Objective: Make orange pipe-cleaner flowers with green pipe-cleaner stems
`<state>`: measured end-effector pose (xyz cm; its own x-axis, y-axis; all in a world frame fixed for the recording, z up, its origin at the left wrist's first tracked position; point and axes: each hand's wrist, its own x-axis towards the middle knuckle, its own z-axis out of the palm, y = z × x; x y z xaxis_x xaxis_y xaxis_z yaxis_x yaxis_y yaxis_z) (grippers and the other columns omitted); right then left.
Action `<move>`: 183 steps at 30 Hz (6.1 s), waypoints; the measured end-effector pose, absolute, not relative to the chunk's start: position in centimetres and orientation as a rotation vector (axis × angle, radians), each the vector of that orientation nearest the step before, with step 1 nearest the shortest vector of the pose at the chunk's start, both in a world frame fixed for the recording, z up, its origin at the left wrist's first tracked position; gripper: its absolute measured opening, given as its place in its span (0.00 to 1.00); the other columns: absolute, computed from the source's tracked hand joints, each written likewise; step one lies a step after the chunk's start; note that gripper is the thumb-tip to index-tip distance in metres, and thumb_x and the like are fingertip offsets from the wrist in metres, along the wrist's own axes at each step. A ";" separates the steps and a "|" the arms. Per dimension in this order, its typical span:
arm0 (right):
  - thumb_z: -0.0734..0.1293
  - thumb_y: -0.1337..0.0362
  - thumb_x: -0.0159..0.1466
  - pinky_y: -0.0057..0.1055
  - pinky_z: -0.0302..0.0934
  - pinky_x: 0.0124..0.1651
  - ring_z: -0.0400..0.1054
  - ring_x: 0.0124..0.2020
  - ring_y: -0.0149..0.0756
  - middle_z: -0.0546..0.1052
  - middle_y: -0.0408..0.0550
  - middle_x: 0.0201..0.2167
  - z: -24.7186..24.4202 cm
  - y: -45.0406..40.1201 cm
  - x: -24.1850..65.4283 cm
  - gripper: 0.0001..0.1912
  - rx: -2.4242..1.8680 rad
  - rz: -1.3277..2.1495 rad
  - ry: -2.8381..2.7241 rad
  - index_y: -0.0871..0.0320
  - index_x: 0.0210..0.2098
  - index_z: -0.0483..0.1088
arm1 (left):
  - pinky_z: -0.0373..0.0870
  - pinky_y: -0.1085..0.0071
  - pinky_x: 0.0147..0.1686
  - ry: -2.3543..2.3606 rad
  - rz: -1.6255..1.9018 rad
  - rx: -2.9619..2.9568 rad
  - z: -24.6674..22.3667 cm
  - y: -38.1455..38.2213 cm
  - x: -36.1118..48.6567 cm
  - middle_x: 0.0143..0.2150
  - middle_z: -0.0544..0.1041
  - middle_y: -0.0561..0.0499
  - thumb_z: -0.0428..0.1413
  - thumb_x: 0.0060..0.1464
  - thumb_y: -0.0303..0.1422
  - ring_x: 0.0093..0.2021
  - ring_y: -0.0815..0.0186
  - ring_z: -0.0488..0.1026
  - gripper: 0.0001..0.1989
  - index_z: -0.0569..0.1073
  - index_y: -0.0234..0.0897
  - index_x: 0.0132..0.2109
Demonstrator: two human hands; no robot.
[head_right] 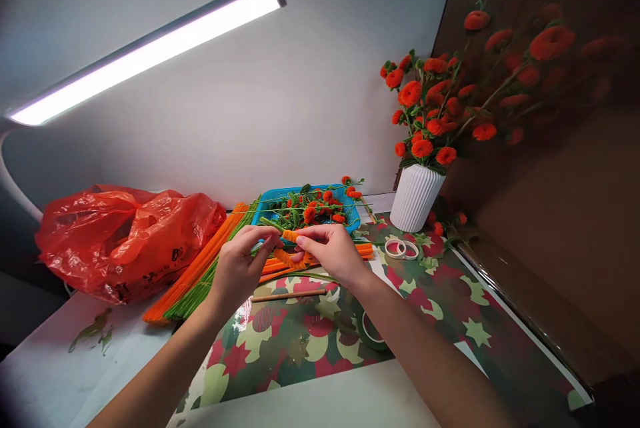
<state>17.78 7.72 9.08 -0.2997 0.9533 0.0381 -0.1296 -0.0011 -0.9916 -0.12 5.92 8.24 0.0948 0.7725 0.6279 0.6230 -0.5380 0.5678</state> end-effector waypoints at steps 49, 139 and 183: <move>0.67 0.71 0.60 0.31 0.66 0.41 0.71 0.37 0.33 0.77 0.45 0.35 11.0 6.1 18.8 0.11 -0.626 0.551 -1.924 0.55 0.42 0.72 | 0.65 0.68 0.40 1.053 1.276 2.219 10.1 5.1 -0.8 0.39 0.75 0.48 0.55 0.57 0.34 0.40 0.63 0.71 0.09 0.72 0.37 0.45; 0.64 0.63 0.64 0.28 0.62 0.30 0.67 0.25 0.31 0.74 0.43 0.23 10.5 6.1 18.3 0.08 -0.915 0.733 -1.866 0.58 0.34 0.74 | 0.75 0.72 0.31 1.146 1.461 1.535 9.0 4.8 1.0 0.34 0.80 0.49 0.63 0.50 0.36 0.31 0.66 0.76 0.12 0.79 0.39 0.42; 0.62 0.73 0.64 0.32 0.63 0.37 0.66 0.34 0.36 0.71 0.48 0.30 9.9 6.2 18.3 0.07 -0.744 0.004 -1.904 0.58 0.34 0.69 | 0.69 0.75 0.26 1.130 1.571 1.988 9.2 4.5 1.1 0.29 0.78 0.50 0.60 0.53 0.29 0.27 0.70 0.72 0.06 0.80 0.34 0.38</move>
